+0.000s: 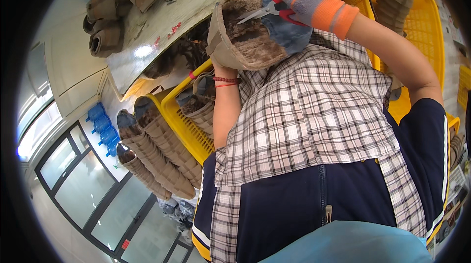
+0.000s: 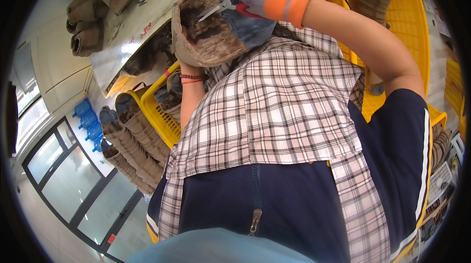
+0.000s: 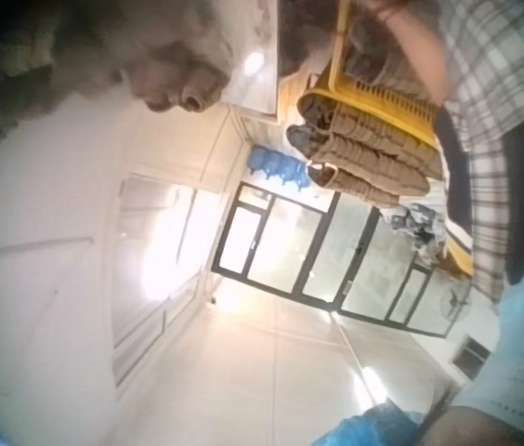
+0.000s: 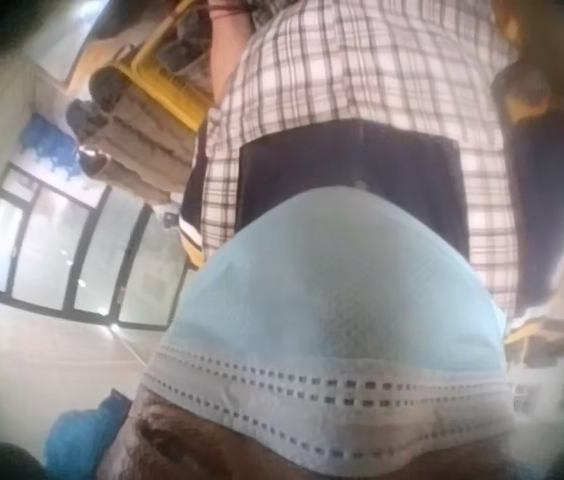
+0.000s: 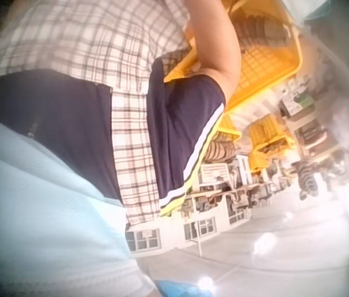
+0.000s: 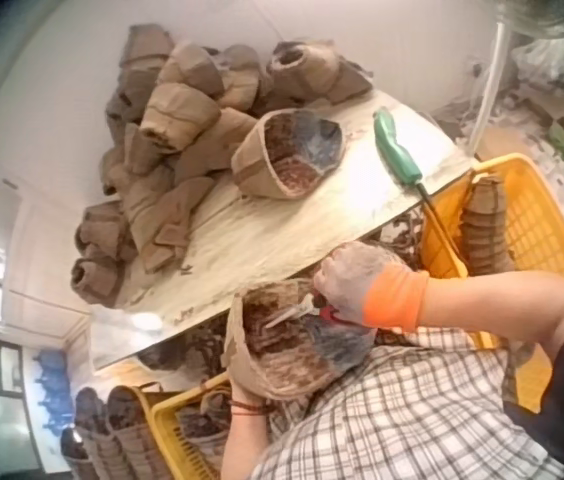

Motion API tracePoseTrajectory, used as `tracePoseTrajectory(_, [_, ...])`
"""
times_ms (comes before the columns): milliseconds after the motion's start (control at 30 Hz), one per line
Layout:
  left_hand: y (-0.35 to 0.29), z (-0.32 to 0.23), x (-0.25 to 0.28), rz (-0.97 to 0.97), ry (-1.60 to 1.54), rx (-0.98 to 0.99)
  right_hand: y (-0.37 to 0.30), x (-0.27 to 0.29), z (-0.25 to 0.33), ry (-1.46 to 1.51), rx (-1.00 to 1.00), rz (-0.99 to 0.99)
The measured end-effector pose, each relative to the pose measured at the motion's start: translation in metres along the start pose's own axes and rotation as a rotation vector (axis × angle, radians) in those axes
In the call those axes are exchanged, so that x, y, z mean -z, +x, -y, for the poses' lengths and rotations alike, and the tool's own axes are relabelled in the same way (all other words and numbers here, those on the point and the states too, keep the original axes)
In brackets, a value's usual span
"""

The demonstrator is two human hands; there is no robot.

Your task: The person trims the interior lining of multiple brown shoes using scissors. They pick up each shoe from a pile, cut away excess material inside, and place the trimmed shoes into a yellow basket. The process is repeated for several shoes throughout the clip.

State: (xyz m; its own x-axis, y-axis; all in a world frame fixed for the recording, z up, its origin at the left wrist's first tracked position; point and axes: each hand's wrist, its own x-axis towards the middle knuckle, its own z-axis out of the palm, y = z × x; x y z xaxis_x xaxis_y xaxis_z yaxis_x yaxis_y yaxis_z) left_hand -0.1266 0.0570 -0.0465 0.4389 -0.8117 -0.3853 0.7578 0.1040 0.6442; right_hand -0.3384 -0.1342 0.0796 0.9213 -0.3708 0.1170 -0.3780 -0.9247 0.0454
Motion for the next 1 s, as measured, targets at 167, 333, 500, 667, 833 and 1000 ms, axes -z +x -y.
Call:
tracePoseTrajectory(167, [-0.001,-0.004,-0.026,0.046,0.087,-0.072,0.011,-0.011,0.006,-0.011,0.042,-0.012])
tracePoseTrajectory(333, [0.001,-0.006,-0.017,0.098,0.012,-0.016,0.016,-0.008,0.008,-0.079,0.031,0.069])
tracePoseTrajectory(500, [0.002,-0.002,-0.021,0.218,-0.016,-0.066,0.020,-0.015,0.007,-0.032,-0.051,0.154])
tracePoseTrajectory(667, [0.007,0.003,-0.012,0.075,0.253,-0.148,-0.003,-0.001,-0.016,0.175,-0.067,-0.140])
tracePoseTrajectory(833, [-0.019,0.005,0.003,-0.074,-0.020,-0.012,-0.029,-0.017,-0.050,0.342,-0.514,-0.299])
tracePoseTrajectory(1000, [-0.038,-0.001,-0.007,-0.300,-0.050,0.030,-0.028,-0.001,-0.022,0.318,-0.056,-0.139])
